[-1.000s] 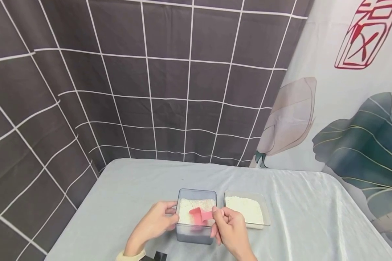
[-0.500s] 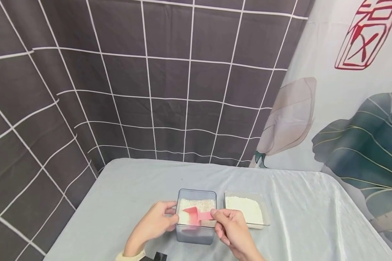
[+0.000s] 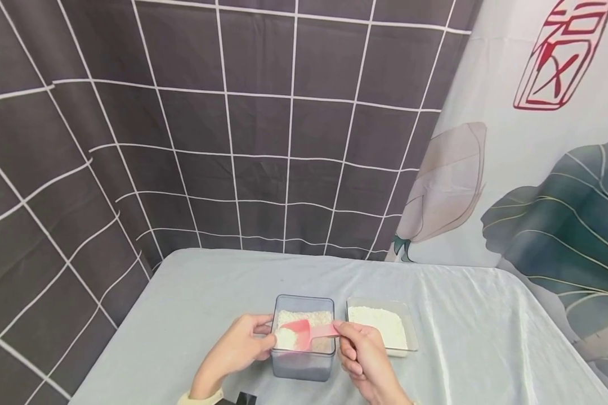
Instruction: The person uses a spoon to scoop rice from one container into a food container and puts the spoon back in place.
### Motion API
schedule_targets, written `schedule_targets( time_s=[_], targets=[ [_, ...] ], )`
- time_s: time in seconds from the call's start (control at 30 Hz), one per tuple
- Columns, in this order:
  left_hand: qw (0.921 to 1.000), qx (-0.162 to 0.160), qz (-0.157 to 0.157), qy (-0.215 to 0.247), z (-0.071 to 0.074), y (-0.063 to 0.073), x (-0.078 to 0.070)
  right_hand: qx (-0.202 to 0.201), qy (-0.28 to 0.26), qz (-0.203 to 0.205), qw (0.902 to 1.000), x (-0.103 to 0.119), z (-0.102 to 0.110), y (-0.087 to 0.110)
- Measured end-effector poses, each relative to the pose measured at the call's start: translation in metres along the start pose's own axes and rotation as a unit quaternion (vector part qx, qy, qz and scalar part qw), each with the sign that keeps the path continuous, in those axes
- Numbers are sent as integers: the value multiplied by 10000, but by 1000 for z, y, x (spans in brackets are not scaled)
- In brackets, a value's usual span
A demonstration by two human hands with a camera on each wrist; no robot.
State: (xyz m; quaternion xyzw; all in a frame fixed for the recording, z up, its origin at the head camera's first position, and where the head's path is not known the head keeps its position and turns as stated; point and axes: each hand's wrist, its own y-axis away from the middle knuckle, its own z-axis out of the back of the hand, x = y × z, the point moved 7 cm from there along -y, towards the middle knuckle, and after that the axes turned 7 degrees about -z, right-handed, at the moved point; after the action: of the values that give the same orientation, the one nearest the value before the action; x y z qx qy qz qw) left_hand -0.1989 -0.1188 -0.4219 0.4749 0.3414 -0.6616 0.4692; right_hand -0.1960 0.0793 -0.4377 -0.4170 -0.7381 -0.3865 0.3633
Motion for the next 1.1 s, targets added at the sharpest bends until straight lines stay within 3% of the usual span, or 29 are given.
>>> schedule_targets(
  time_s=[0.2,0.5,0.87,1.1],
  targets=[
    [10000,-3,-56,30,0,0,2,76,-334,-157,9993,2,7,-2],
    [9998,32,-115,170,-1,0,2,641,-941,-391,9927,-1,12,-7],
    [9998,36,-122,136,-1,0,2,1152,-1276,-299,9847,6,17,-10],
    [9998,20,-144,116,-1,0,2,1452,-1388,-5,9796,18,18,-5]
  ],
)
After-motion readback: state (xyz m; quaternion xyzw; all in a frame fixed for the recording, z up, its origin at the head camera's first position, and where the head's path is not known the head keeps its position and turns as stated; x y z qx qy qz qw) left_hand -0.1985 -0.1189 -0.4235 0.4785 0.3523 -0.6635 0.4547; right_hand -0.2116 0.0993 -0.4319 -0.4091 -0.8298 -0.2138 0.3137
